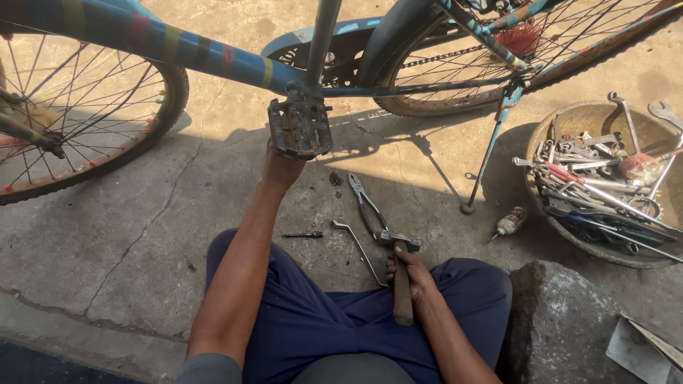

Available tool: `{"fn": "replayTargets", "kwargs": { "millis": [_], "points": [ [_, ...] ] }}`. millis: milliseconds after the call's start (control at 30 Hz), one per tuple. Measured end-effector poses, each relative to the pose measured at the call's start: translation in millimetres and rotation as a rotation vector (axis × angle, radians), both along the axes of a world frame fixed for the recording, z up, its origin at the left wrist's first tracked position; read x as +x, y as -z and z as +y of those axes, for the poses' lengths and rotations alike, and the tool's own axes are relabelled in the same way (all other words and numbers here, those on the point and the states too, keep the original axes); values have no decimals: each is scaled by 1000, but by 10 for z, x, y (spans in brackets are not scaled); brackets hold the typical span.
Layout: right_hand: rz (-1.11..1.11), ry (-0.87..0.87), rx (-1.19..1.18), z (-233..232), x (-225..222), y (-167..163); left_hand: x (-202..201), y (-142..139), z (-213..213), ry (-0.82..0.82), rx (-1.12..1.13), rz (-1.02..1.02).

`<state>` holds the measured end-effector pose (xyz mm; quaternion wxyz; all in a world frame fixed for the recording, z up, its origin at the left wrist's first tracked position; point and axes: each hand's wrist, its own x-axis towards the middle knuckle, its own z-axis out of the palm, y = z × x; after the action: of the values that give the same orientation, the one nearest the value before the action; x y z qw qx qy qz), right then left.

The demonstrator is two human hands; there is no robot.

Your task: The person sits on the ground beside a bicycle and works on the pedal, using a hammer and pliers to loosen and remove the pedal from the crank arm, picking wrenches from a bowl of tools and hammering at the pedal assembly.

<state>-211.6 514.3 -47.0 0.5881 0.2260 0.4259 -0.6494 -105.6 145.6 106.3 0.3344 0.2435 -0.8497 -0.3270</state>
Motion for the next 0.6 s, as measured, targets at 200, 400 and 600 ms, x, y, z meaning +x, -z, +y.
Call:
{"fn": "replayTargets", "kwargs": {
  "millis": [200, 400, 600],
  "points": [
    [346, -89, 117, 35, -86, -455, -635, -304, -133, 36, 339, 553],
    [787, 143, -31, -101, -526, -1450, -747, -976, -3, 256, 490, 462],
    [649, 493, -236, -1233, -690, -2051, -618, -1081, 75, 39, 528, 263]
  ]
}}
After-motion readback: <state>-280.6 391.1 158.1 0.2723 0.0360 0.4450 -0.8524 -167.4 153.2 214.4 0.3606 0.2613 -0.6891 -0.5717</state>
